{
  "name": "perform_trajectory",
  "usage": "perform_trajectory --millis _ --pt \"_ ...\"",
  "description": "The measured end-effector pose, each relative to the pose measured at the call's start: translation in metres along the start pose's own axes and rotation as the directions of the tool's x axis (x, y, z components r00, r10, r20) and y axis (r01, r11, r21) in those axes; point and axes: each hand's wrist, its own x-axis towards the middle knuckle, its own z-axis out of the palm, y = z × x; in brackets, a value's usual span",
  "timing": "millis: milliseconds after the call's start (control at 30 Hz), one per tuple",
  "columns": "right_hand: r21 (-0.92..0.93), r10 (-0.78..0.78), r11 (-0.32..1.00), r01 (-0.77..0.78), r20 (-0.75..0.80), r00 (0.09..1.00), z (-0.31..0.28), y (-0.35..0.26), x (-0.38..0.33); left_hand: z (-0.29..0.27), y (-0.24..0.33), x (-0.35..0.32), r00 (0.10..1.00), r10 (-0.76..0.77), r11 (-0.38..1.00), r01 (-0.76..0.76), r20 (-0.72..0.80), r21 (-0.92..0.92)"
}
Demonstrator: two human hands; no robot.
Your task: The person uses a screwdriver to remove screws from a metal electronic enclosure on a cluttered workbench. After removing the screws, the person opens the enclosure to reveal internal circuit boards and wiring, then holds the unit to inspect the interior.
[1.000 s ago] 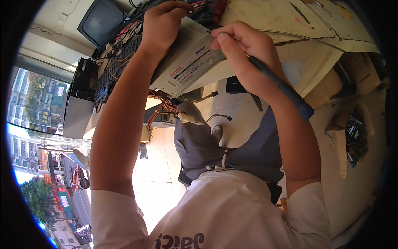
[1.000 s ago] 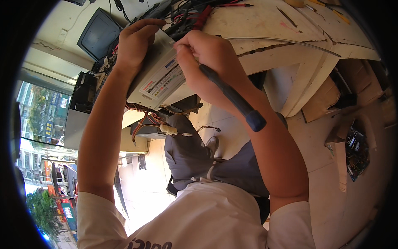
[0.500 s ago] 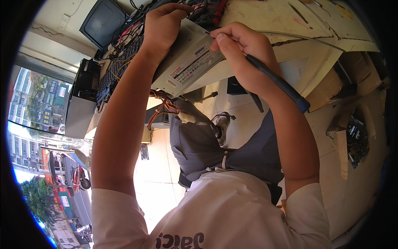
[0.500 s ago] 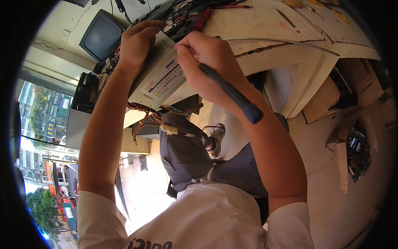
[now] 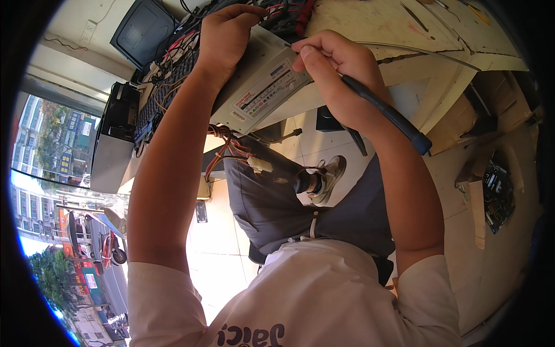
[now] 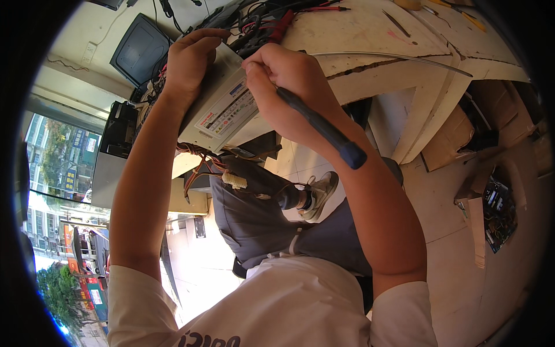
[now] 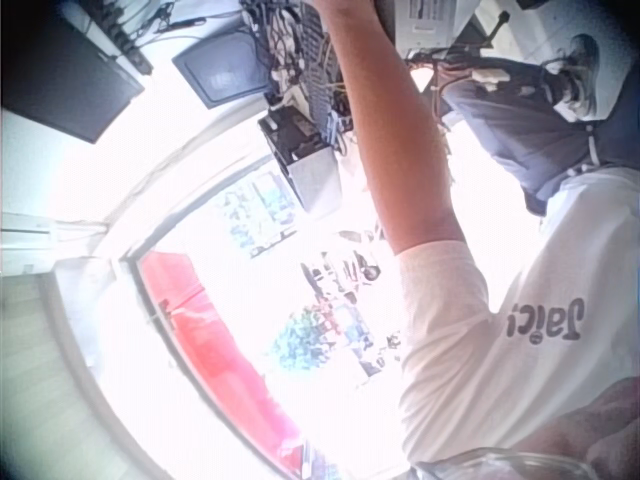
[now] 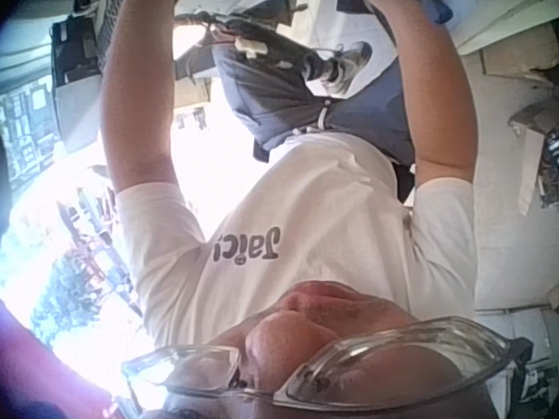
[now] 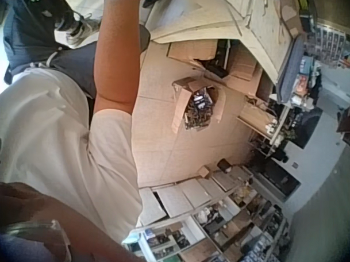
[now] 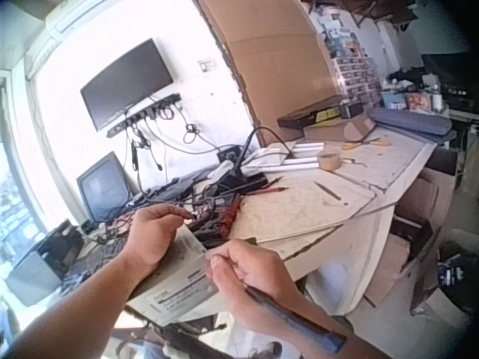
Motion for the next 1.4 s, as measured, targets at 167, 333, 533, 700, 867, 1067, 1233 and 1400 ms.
perform_trajectory --millis 167,333,533,700,867,1067,1233,1400 --pt "0.008 0.002 1.000 -0.002 -0.006 1.000 0.000 0.000 -0.001 0.000 -0.001 0.000 1.000 0.003 1.000 -0.003 -0.004 -0.002" --pt "0.015 0.039 0.999 -0.039 0.001 0.999 0.001 -0.003 -0.002 -0.001 -0.003 0.000 1.000 0.007 1.000 -0.007 -0.003 -0.014" --pt "0.043 -0.003 0.999 0.004 -0.018 1.000 0.001 0.000 -0.001 0.000 -0.003 0.000 1.000 0.018 0.999 -0.018 0.003 -0.034" --pt "0.013 0.062 0.998 -0.063 0.045 0.997 -0.007 -0.012 0.002 -0.002 -0.004 -0.002 1.000 0.019 0.998 -0.019 0.007 -0.056" --pt "0.064 0.072 0.995 -0.077 0.076 0.994 -0.012 -0.016 0.006 -0.004 -0.002 -0.004 1.000 0.010 0.996 -0.009 0.004 -0.088" --pt "0.101 0.121 0.988 -0.119 -0.014 0.993 -0.010 -0.024 0.011 -0.006 0.003 -0.011 0.998 -0.046 0.980 0.052 0.035 -0.191" --pt "-0.125 -0.014 0.992 0.018 0.033 0.999 -0.016 -0.025 0.016 -0.006 0.007 -0.015 0.987 -0.159 0.920 0.162 0.038 -0.357" --pt "-0.193 -0.110 0.975 0.108 0.001 0.994 -0.010 -0.021 0.019 -0.011 0.007 -0.016 0.982 -0.176 0.909 0.191 0.074 -0.371"
